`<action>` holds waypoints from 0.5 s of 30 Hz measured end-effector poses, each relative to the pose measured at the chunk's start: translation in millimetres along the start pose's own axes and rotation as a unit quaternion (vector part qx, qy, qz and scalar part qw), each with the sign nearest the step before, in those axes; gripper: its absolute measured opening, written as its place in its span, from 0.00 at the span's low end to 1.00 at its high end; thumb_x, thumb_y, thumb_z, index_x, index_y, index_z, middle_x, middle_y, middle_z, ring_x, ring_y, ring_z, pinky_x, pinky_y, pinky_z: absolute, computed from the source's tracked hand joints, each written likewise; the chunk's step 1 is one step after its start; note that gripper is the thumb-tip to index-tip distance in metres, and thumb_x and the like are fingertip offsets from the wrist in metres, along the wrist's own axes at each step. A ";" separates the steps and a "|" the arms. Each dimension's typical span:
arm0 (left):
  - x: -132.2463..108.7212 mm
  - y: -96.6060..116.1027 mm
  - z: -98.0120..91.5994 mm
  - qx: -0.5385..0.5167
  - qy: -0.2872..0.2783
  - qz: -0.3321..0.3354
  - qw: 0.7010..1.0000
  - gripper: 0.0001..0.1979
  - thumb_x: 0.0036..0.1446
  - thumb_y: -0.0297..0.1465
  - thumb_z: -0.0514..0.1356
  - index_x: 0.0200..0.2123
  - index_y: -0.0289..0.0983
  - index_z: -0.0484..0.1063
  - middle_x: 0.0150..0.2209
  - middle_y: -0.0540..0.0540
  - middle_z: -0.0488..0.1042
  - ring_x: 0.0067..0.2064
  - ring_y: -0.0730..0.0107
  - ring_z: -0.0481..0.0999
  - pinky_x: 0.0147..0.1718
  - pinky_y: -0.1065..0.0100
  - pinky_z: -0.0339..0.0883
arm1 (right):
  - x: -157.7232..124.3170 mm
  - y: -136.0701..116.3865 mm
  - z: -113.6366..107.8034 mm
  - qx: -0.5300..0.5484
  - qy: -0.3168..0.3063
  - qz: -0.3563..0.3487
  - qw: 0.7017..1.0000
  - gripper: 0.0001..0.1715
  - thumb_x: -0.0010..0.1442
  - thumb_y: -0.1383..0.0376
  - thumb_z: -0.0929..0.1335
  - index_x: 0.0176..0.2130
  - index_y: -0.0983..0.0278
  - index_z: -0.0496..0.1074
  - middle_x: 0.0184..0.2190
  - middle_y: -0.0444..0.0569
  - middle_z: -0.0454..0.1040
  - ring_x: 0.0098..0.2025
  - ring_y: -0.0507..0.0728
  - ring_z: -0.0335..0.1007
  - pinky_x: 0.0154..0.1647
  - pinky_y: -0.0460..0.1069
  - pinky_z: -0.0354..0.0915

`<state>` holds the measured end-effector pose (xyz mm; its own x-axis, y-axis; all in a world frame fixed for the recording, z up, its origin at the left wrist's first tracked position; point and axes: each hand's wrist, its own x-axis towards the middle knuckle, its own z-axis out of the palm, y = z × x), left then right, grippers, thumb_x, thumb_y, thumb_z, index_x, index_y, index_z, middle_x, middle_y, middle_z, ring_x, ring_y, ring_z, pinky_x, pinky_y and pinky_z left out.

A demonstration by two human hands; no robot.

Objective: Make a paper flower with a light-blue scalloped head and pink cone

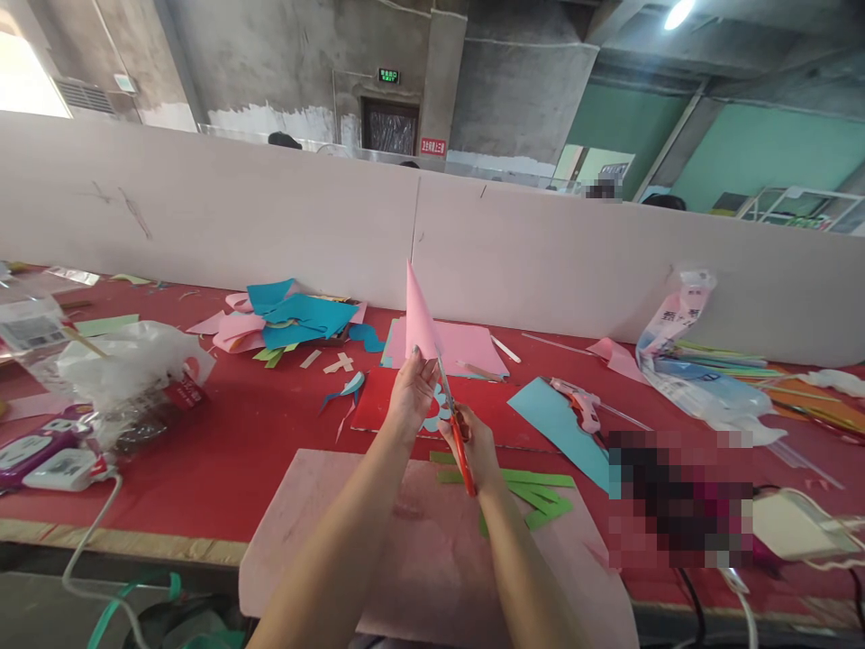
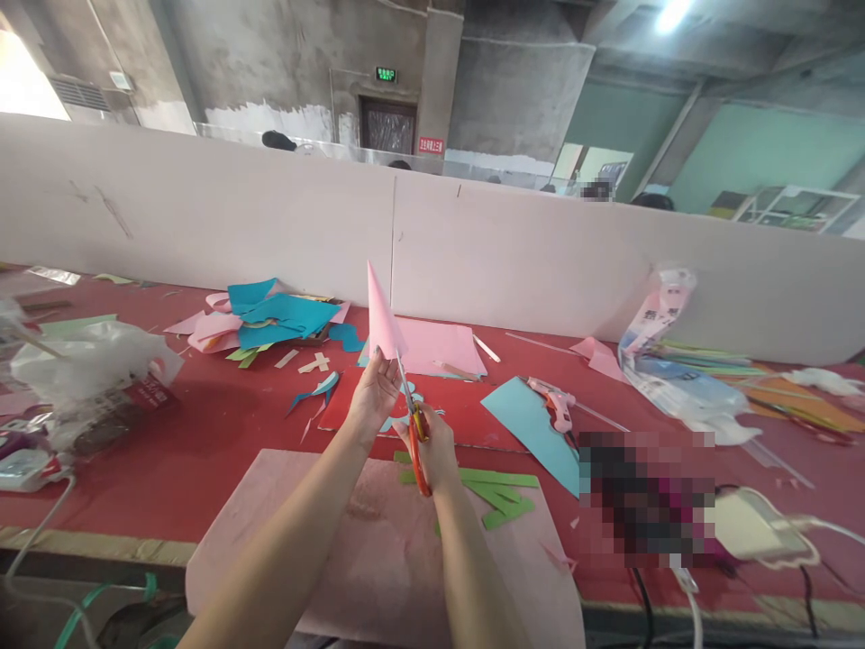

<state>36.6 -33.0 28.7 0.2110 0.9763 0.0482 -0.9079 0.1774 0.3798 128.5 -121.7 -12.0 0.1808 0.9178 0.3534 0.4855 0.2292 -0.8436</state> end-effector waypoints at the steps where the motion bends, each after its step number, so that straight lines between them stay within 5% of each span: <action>1: -0.4 0.1 0.7 0.002 0.003 -0.001 1.000 0.08 0.46 0.32 0.63 0.32 0.38 0.71 0.30 0.50 0.76 0.35 0.75 0.75 0.36 0.76 0.66 | -0.1 0.2 0.4 0.005 0.000 0.001 1.000 0.16 0.52 0.57 0.64 0.40 0.62 0.66 0.25 0.44 0.67 0.25 0.52 0.63 0.27 0.44 0.63; 15: -1.9 -0.3 2.1 0.020 0.003 -0.005 1.000 0.10 0.47 0.34 0.62 0.34 0.38 0.71 0.33 0.50 0.76 0.37 0.75 0.75 0.38 0.75 0.65 | 0.1 5.4 2.7 0.021 0.010 0.010 1.000 0.14 0.52 0.57 0.65 0.39 0.61 0.67 0.29 0.45 0.71 0.26 0.52 0.66 0.26 0.44 0.62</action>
<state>37.3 -35.2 30.4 0.2169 0.9754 0.0387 -0.8908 0.1816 0.4166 128.9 -119.6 -17.7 0.2063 0.9158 0.3446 0.4450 0.2258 -0.8666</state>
